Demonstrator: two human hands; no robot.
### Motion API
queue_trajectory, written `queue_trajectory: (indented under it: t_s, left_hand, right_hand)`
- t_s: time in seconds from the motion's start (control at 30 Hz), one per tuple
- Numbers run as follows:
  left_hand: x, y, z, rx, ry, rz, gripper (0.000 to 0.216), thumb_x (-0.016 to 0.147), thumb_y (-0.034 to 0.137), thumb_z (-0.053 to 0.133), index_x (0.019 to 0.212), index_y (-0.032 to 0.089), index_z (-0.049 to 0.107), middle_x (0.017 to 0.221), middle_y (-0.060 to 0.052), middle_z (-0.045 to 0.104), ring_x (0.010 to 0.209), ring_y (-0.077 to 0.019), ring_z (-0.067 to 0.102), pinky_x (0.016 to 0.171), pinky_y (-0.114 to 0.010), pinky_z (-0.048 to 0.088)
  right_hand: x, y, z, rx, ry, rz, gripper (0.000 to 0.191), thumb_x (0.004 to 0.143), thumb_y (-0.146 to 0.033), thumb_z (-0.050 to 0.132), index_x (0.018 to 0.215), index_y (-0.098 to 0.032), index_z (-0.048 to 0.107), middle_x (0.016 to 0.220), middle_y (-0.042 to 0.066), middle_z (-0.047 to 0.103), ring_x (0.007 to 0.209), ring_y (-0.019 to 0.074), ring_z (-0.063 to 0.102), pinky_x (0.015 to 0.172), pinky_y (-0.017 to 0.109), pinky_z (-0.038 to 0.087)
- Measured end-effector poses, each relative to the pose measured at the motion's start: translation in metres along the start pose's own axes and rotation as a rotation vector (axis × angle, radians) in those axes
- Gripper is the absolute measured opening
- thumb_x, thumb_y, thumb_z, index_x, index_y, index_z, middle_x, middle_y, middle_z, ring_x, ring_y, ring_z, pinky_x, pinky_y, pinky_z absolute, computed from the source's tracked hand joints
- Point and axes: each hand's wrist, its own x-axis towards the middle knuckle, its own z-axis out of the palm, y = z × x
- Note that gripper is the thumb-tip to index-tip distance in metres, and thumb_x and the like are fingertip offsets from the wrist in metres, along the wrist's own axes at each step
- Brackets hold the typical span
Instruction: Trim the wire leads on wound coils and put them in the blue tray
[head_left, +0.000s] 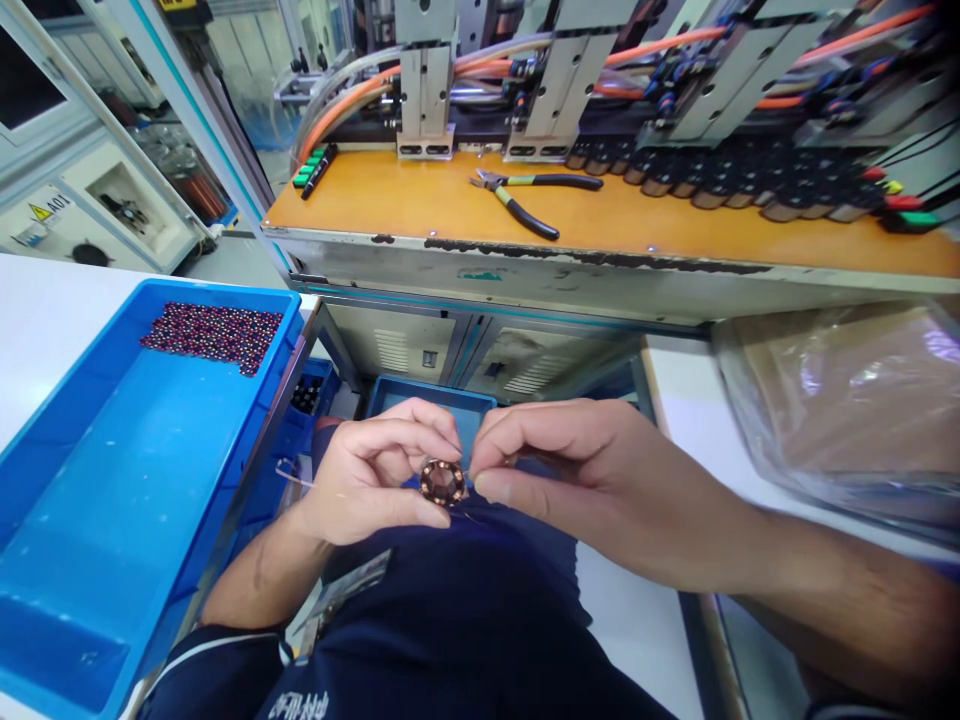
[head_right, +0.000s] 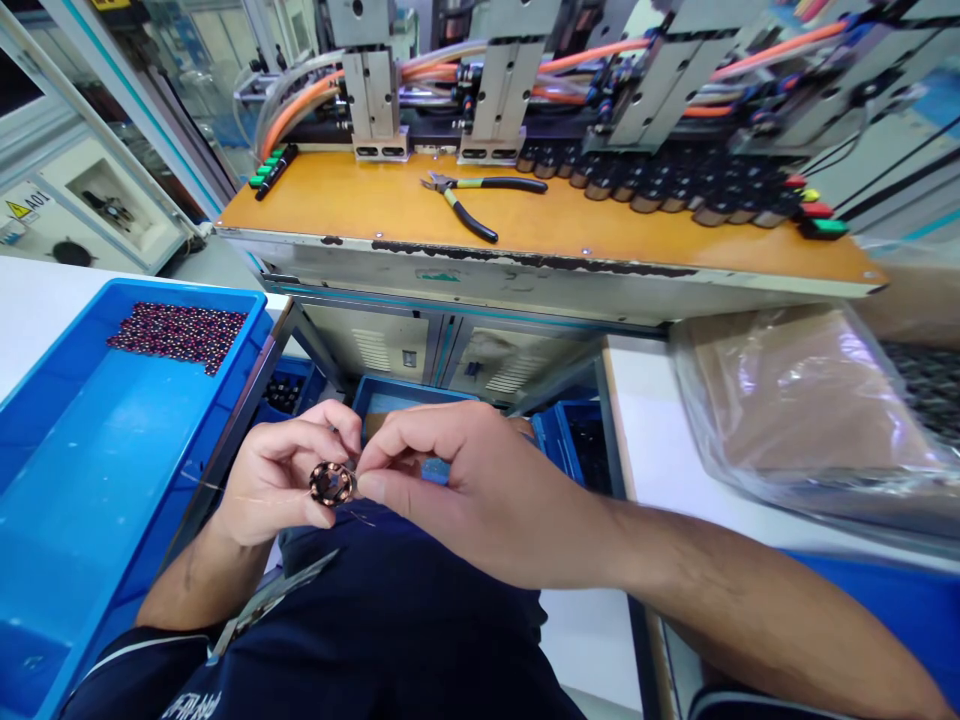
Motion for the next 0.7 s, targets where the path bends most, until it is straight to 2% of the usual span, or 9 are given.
queue_trajectory:
  t_s: [0.1,0.2,0.27,0.33,0.4,0.5,0.7]
  left_hand:
    - [-0.001,0.000,0.000,0.010,0.018,0.002,0.040,0.063,0.009,0.087,0.100,0.021,0.077,0.098,-0.005,0.063,0.072,-0.0073,0.061,0.065,-0.016,0.053]
    - [-0.002,-0.002,0.000,-0.024,0.022,-0.008,0.039,0.064,0.011,0.087,0.100,0.020,0.077,0.098,-0.006,0.063,0.072,-0.0096,0.065,0.065,-0.019,0.054]
    - [-0.002,-0.003,0.000,-0.106,0.007,-0.043,0.038,0.065,0.012,0.087,0.101,0.020,0.076,0.097,-0.005,0.062,0.071,-0.0116,0.068,0.064,-0.020,0.055]
    - [-0.001,-0.003,0.001,-0.203,-0.018,-0.087,0.036,0.065,0.014,0.086,0.099,0.019,0.076,0.096,-0.004,0.061,0.070,-0.0122,0.069,0.064,-0.020,0.055]
    - [0.000,-0.003,0.002,-0.286,-0.038,-0.136,0.034,0.065,0.015,0.087,0.097,0.018,0.076,0.096,-0.003,0.061,0.070,-0.0114,0.069,0.064,-0.019,0.056]
    - [0.002,-0.002,0.005,-0.359,-0.041,-0.203,0.033,0.065,0.015,0.087,0.096,0.017,0.076,0.094,-0.003,0.062,0.070,-0.0103,0.069,0.064,-0.017,0.056]
    - [0.002,-0.003,0.005,-0.423,-0.036,-0.283,0.033,0.066,0.014,0.086,0.097,0.016,0.075,0.096,-0.003,0.063,0.070,-0.0108,0.070,0.063,-0.017,0.057]
  right_hand:
    - [-0.003,0.002,-0.003,-0.046,-0.015,-0.054,0.013,0.090,-0.014,0.063,0.077,-0.016,0.065,0.072,-0.004,0.065,0.063,0.0035,0.058,0.059,0.013,0.045]
    - [-0.007,0.007,-0.013,-0.185,-0.081,-0.219,0.009,0.090,-0.013,0.063,0.082,-0.016,0.065,0.074,-0.002,0.065,0.066,0.0053,0.059,0.061,0.016,0.046]
    - [-0.008,0.011,-0.020,-0.315,-0.036,-0.357,0.003,0.090,-0.013,0.065,0.090,-0.015,0.065,0.080,0.001,0.066,0.072,0.0082,0.061,0.065,0.019,0.048]
    - [-0.005,0.015,-0.023,-0.405,0.049,-0.487,0.012,0.088,-0.012,0.067,0.100,-0.014,0.064,0.089,0.005,0.068,0.082,0.0119,0.063,0.075,0.024,0.052]
    - [-0.001,0.018,-0.022,-0.433,0.068,-0.585,0.020,0.087,-0.014,0.069,0.107,-0.012,0.063,0.097,0.009,0.068,0.090,0.0145,0.064,0.083,0.028,0.053]
    - [0.004,0.020,-0.016,-0.443,0.037,-0.641,0.018,0.090,-0.018,0.067,0.107,-0.012,0.063,0.099,0.009,0.068,0.093,0.0141,0.063,0.087,0.029,0.054]
    - [0.008,0.020,-0.013,-0.454,0.047,-0.659,0.006,0.092,-0.017,0.065,0.097,-0.014,0.066,0.093,0.007,0.068,0.088,0.0124,0.062,0.081,0.028,0.054]
